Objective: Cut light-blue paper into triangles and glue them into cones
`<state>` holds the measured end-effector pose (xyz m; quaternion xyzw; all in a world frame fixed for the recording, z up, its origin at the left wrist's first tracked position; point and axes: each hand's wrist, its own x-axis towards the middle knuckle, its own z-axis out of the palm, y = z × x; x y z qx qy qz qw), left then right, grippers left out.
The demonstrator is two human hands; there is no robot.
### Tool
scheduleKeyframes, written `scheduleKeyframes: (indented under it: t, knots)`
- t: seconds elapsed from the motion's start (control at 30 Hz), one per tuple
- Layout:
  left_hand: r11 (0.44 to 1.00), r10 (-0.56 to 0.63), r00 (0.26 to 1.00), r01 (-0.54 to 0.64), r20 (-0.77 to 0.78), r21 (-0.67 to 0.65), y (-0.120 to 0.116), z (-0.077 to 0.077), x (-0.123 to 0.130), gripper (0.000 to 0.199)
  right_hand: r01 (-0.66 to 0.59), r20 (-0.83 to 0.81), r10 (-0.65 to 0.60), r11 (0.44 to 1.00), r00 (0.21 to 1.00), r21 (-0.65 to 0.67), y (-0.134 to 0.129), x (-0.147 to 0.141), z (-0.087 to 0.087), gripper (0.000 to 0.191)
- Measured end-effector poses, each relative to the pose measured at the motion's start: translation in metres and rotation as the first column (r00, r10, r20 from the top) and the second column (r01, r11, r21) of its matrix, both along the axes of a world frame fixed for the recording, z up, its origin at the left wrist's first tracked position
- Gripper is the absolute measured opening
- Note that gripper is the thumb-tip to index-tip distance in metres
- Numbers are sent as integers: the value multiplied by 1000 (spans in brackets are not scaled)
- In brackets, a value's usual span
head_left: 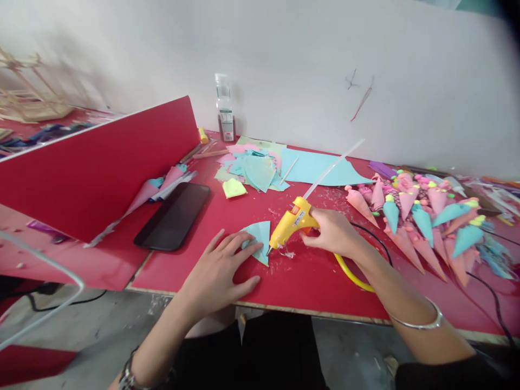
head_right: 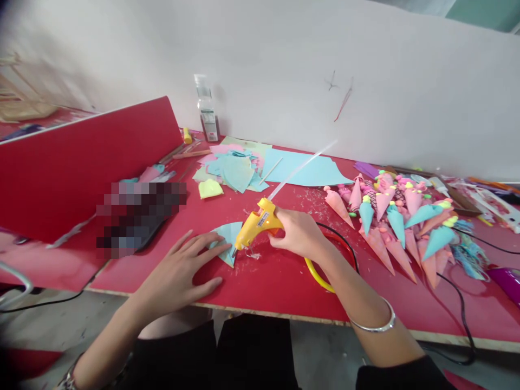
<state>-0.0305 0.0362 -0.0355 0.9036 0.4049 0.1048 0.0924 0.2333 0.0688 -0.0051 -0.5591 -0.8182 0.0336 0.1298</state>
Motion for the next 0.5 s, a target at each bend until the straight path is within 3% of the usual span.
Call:
scheduleKeyframes:
  t: [0.5]
  knots:
    - [1000, -5, 999, 4, 34, 6, 0, -4, -1, 49, -33, 56, 34, 999, 998, -18, -1, -1, -3, 18]
